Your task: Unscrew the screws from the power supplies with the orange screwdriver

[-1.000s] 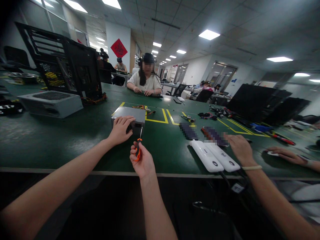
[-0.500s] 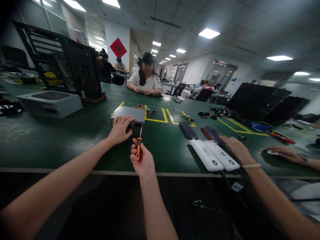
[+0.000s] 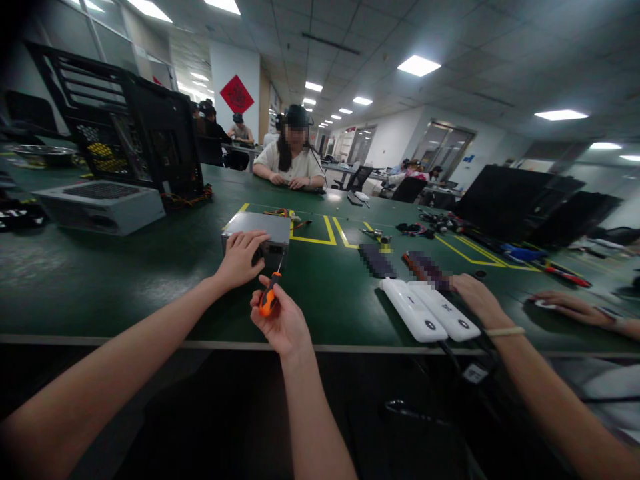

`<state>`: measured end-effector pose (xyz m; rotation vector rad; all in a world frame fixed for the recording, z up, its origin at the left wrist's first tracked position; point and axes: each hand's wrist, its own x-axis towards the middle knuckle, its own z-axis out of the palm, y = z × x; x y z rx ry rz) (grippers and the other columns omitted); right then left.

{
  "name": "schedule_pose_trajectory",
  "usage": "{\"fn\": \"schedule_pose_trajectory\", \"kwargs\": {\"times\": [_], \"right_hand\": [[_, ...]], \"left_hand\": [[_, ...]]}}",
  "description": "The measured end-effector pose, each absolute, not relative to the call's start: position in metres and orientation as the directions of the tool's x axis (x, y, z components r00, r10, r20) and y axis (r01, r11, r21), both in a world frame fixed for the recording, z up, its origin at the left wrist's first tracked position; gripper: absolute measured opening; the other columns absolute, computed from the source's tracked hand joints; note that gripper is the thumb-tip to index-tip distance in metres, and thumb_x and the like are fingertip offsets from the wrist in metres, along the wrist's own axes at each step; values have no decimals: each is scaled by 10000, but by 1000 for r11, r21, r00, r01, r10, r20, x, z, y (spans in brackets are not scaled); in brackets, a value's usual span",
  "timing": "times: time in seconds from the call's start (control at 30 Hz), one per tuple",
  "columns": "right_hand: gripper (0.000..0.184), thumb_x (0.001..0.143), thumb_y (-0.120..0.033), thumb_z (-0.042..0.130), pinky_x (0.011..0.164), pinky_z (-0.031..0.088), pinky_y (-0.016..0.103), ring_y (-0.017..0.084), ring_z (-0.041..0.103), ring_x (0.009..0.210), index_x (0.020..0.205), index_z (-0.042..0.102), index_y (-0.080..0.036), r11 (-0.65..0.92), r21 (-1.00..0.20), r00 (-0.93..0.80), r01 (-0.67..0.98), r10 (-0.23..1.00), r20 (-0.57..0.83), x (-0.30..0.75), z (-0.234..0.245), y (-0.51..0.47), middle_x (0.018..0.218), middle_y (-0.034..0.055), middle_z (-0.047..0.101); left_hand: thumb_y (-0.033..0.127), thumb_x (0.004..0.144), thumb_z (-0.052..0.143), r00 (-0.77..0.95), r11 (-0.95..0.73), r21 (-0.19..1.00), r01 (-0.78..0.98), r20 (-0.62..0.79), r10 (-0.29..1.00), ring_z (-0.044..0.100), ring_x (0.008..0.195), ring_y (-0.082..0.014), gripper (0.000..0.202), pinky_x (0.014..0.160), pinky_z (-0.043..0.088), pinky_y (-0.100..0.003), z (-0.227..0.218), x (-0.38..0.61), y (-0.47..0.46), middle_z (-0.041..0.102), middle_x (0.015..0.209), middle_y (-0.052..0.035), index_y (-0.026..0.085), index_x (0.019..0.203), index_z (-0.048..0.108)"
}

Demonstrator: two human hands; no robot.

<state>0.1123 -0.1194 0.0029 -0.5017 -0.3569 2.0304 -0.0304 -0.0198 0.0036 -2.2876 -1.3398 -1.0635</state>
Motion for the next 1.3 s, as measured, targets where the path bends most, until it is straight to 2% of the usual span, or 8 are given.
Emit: {"fn": "schedule_pose_trajectory", "kwargs": {"times": [0.17, 0.4, 0.53, 0.7, 0.83, 0.93, 1.07, 1.3], "right_hand": [[278, 932, -231, 309, 373, 368, 105, 66, 512, 558, 1056, 534, -125, -458, -451, -435, -766, 886, -161, 112, 0, -120, 717, 41, 551], [73, 823, -87, 485, 327, 261, 81, 20, 426, 470, 779, 540, -105, -381, -500, -336, -778, 924, -182, 109, -5, -120, 692, 39, 550], [174, 872, -98, 415, 340, 301, 82, 26, 457, 496, 734, 521, -104, -378, -453, -317, -807, 925, -207, 109, -3, -119, 702, 51, 550], [258, 934, -222, 347, 390, 388, 102, 45, 514, 547, 874, 553, -79, -461, -378, -397, -803, 887, -237, 111, 2, -118, 714, 39, 545], [298, 947, -223, 295, 375, 374, 106, 48, 513, 537, 982, 551, -74, -448, -392, -403, -803, 894, -196, 112, 1, -117, 709, 35, 545], [272, 937, -204, 315, 346, 337, 101, 41, 483, 505, 941, 555, -75, -420, -407, -381, -811, 908, -176, 112, -2, -117, 700, 37, 538], [207, 898, -105, 370, 325, 287, 74, 19, 453, 484, 774, 534, -87, -373, -421, -318, -827, 927, -198, 111, -3, -117, 707, 51, 542], [202, 906, -175, 378, 389, 391, 97, 40, 515, 540, 845, 550, -88, -411, -370, -340, -833, 908, -245, 112, 0, -117, 729, 44, 549]], "left_hand": [[207, 735, 474, 296, -525, 118, 843, 713, 636, 388, 1217, -224, 484, 1061, 193, -405, 4, -30, -20, 477, 1296, -56, 213, 1219, 454], [205, 742, 469, 295, -525, 122, 842, 711, 639, 386, 1219, -224, 476, 1061, 190, -407, 5, -30, -21, 473, 1299, -59, 213, 1217, 452], [200, 738, 470, 292, -526, 132, 840, 707, 644, 386, 1219, -230, 482, 1060, 189, -416, 5, -30, -21, 469, 1302, -62, 215, 1219, 450], [205, 737, 473, 293, -521, 115, 846, 716, 634, 391, 1213, -223, 477, 1057, 197, -405, 4, -30, -21, 475, 1295, -62, 210, 1213, 455], [207, 737, 474, 297, -522, 107, 846, 718, 629, 388, 1215, -223, 477, 1057, 196, -402, 4, -30, -20, 475, 1295, -59, 210, 1214, 454], [210, 738, 477, 297, -521, 101, 847, 723, 624, 390, 1211, -223, 477, 1057, 196, -397, 4, -30, -20, 477, 1291, -60, 207, 1214, 453], [212, 742, 475, 301, -523, 100, 846, 720, 625, 393, 1208, -222, 478, 1056, 200, -393, 4, -30, -21, 477, 1289, -63, 205, 1220, 450], [197, 738, 467, 297, -533, 128, 837, 711, 638, 388, 1215, -237, 489, 1055, 199, -421, 6, -30, -22, 471, 1299, -67, 220, 1226, 450]]}}
